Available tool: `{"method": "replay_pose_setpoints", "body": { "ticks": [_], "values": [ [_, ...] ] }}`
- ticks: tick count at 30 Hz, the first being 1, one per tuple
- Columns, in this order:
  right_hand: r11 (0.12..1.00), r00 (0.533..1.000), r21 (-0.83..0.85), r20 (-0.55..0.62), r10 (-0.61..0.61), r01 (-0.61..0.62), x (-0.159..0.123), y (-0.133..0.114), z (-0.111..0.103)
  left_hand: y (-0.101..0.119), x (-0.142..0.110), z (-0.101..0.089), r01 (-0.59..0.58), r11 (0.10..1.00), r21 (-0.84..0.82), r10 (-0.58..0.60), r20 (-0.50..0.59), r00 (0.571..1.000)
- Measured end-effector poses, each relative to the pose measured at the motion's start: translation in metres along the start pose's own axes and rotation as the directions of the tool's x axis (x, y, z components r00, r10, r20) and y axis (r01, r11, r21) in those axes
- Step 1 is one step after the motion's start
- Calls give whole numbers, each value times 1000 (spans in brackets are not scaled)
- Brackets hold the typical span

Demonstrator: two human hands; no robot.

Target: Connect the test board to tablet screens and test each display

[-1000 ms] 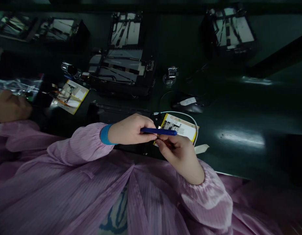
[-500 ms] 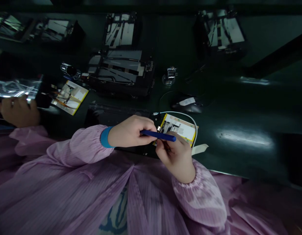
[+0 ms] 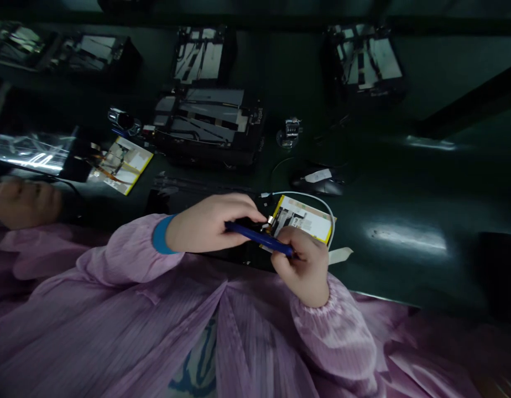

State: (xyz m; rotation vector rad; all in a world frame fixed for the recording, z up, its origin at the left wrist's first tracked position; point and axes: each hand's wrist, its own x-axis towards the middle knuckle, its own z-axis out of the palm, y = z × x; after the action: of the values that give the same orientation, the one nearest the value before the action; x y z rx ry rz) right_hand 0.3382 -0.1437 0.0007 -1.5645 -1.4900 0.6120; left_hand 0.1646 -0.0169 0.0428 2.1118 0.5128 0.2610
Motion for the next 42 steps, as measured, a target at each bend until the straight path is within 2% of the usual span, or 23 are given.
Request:
{"method": "replay_pose_setpoints", "body": {
  "ticks": [2,3,4,5,6,8,9,10,12,15,19,22,24,27,32,35,38,42],
  "values": [
    [997,999,63,-21,45,-43,-6,6,-4,0,-17,-17,114,993,40,-107,-141,984],
    [993,998,100,-17,65,-63,-9,10,-7,-2,-28,-27,205,976,67,-185,-226,956],
    [988,997,134,-8,81,-79,-11,14,-10,-6,-40,-36,311,946,92,-268,-319,909],
    [983,996,158,6,90,-90,-12,19,-13,-12,-52,-44,436,894,106,-360,-412,837],
    [983,996,163,17,88,-90,-13,24,-17,-20,-65,-51,550,828,106,-432,-504,748],
    [994,999,96,16,47,-48,-14,35,-24,-39,-90,-61,709,702,72,-490,-673,554],
    [1000,1000,27,4,13,-13,-14,40,-26,-49,-100,-63,763,643,63,-513,-704,490],
    [998,1000,-58,-1,-19,19,-14,46,-28,-58,-108,-65,806,590,51,-549,-706,447],
    [973,999,-225,9,-54,54,-15,55,-30,-75,-120,-64,861,508,23,-651,-644,401],
    [918,995,-385,61,-82,99,-17,63,-26,-90,-127,-61,871,489,-48,-730,-569,378],
    [849,981,-491,103,-166,195,-18,65,-18,-93,-127,-61,824,538,-175,-733,-581,355],
    [815,977,-539,99,-188,212,-17,64,-15,-92,-126,-62,802,525,-285,-790,-515,334],
    [803,979,-561,84,-187,201,-16,64,-13,-93,-125,-62,757,538,-370,-810,-475,344],
    [791,979,-580,67,-194,197,-17,66,-10,-101,-122,-59,657,588,-472,-796,-481,367],
    [793,979,-575,89,-182,200,-19,66,-10,-119,-120,-53,592,594,-545,-795,-511,327],
    [782,978,-594,46,-203,190,-17,53,-7,-121,-119,-52,507,599,-620,-798,-514,316],
    [741,950,-632,-23,-311,227,-11,29,5,-113,-117,-54,399,614,-681,-789,-534,303],
    [755,923,-542,120,-366,370,-5,-3,34,-104,-117,-57,242,626,-742,-776,-558,294]
  ]
}}
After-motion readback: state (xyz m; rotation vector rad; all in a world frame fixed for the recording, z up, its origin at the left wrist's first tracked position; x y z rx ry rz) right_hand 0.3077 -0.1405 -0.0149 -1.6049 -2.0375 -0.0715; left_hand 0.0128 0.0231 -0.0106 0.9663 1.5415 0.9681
